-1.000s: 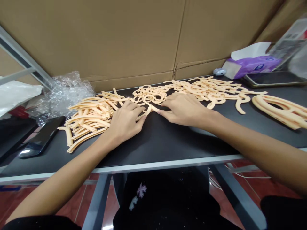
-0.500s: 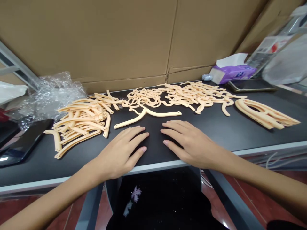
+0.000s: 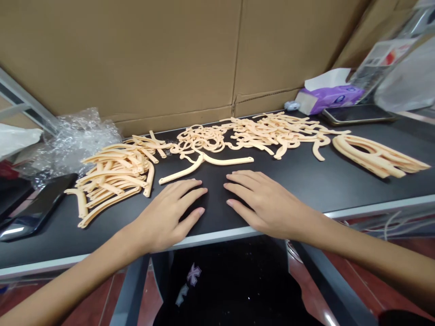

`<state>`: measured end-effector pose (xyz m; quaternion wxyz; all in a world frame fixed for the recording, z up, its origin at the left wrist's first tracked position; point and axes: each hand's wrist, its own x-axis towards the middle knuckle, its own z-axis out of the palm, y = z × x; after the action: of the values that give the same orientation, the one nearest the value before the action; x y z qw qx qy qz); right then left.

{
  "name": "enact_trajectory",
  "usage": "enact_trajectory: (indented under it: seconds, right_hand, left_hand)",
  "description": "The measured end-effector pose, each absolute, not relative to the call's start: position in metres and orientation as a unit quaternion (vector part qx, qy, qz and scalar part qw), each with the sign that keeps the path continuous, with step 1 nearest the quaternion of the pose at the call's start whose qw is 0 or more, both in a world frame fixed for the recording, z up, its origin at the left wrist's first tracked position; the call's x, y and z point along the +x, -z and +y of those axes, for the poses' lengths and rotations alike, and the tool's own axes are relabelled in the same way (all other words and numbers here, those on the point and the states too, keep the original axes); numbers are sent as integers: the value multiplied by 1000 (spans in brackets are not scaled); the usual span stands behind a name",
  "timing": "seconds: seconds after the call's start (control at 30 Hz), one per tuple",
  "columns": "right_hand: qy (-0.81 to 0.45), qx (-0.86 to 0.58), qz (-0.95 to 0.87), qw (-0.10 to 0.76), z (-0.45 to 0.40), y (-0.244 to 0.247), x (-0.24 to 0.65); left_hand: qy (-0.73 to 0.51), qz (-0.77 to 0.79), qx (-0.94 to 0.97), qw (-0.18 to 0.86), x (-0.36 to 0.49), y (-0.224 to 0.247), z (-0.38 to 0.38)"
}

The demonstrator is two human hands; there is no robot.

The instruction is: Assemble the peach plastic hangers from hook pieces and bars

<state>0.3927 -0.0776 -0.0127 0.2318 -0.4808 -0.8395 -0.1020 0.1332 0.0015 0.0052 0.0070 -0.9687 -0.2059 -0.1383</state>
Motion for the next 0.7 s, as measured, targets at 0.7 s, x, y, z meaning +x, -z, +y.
enact_trajectory:
  seconds: [0.7]
  right_hand:
    - [108, -522, -781, 325, -66, -9, 414]
  left_hand:
    - [262, -64, -957, 108, 235, 6, 68]
